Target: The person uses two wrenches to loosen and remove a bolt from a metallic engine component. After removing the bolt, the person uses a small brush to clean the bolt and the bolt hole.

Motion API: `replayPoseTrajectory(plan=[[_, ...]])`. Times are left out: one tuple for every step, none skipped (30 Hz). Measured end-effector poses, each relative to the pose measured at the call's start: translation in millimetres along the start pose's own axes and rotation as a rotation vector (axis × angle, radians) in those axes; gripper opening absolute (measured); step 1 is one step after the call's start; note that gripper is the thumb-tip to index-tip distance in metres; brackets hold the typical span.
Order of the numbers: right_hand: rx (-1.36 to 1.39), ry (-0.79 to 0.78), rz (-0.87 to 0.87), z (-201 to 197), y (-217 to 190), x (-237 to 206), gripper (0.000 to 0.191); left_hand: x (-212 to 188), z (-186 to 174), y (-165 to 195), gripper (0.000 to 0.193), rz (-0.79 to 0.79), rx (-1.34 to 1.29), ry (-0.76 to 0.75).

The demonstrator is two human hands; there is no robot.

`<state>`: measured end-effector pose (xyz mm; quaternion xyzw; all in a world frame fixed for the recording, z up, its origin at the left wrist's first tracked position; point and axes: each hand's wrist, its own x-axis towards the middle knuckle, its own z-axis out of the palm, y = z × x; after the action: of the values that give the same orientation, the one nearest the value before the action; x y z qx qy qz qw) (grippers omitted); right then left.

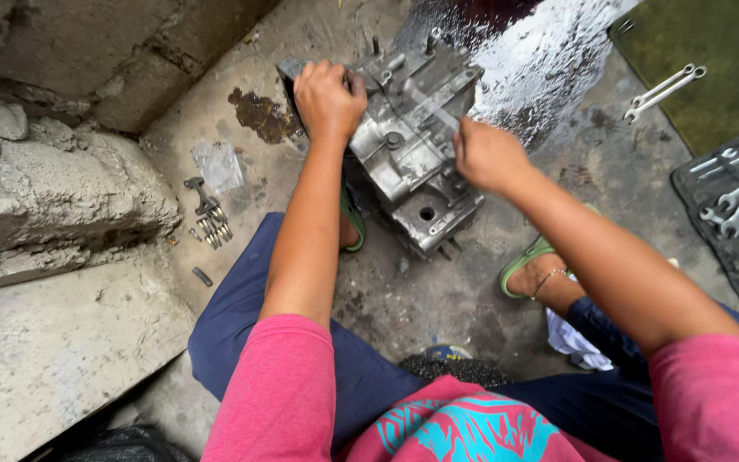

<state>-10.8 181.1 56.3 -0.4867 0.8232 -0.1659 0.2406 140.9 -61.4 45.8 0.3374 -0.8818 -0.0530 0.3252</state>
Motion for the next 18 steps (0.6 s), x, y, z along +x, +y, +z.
replayPoseTrajectory(plan=[[0.051,0.012,-0.075,2,-6,-11,0.043,0,0,0,0.016,-0.001,0.002,0.0],[0.031,-0.024,-0.075,4,-12,-21,0.048,0,0,0,0.017,-0.004,0.006,0.001],[0.012,-0.065,-0.073,6,-20,-29,0.054,0,-1,0,0.018,-0.01,0.01,-0.005],[-0.005,-0.099,-0.072,8,-26,-34,0.061,0,-2,1,0.019,-0.009,0.014,-0.005],[-0.02,-0.098,-0.049,9,-32,-38,0.062,0,-1,0,0.019,-0.018,0.023,-0.027],[-0.037,-0.088,-0.031,9,-37,-41,0.064,1,-1,1,0.02,-0.024,0.034,-0.039],[-0.054,-0.078,-0.011,9,-41,-43,0.066,2,-1,1,0.02,-0.028,0.043,-0.051],[-0.065,-0.081,-0.031,8,-43,-45,0.066,3,-1,1,0.02,-0.034,0.04,-0.054],[-0.074,-0.089,-0.048,8,-45,-46,0.066,3,-1,1,0.02,-0.041,0.036,-0.062],[-0.085,-0.1,-0.064,7,-47,-47,0.065,3,-1,1,0.019,-0.052,0.031,-0.072],[-0.091,-0.1,-0.1,8,-49,-47,0.066,3,-1,2,0.02,-0.047,0.023,-0.058],[-0.097,-0.102,-0.134,9,-50,-47,0.067,2,-1,2,0.02,-0.044,0.014,-0.046],[-0.1,-0.108,-0.165,10,-53,-46,0.068,2,-1,2,0.021,-0.042,0.005,-0.04],[-0.118,-0.162,-0.14,13,-56,-45,0.07,1,-2,2,0.02,-0.045,0.001,-0.045],[-0.138,-0.21,-0.12,16,-60,-43,0.072,1,-2,2,0.02,-0.046,-0.001,-0.042],[-0.162,-0.251,-0.106,19,-63,-40,0.074,1,-2,2,0.019,-0.044,0.0,-0.03],[-0.155,-0.26,-0.117,21,-66,-37,0.074,1,-2,2,0.019,-0.042,0.007,-0.026],[-0.145,-0.273,-0.123,23,-68,-35,0.075,2,-2,2,0.019,-0.039,0.011,-0.028]])
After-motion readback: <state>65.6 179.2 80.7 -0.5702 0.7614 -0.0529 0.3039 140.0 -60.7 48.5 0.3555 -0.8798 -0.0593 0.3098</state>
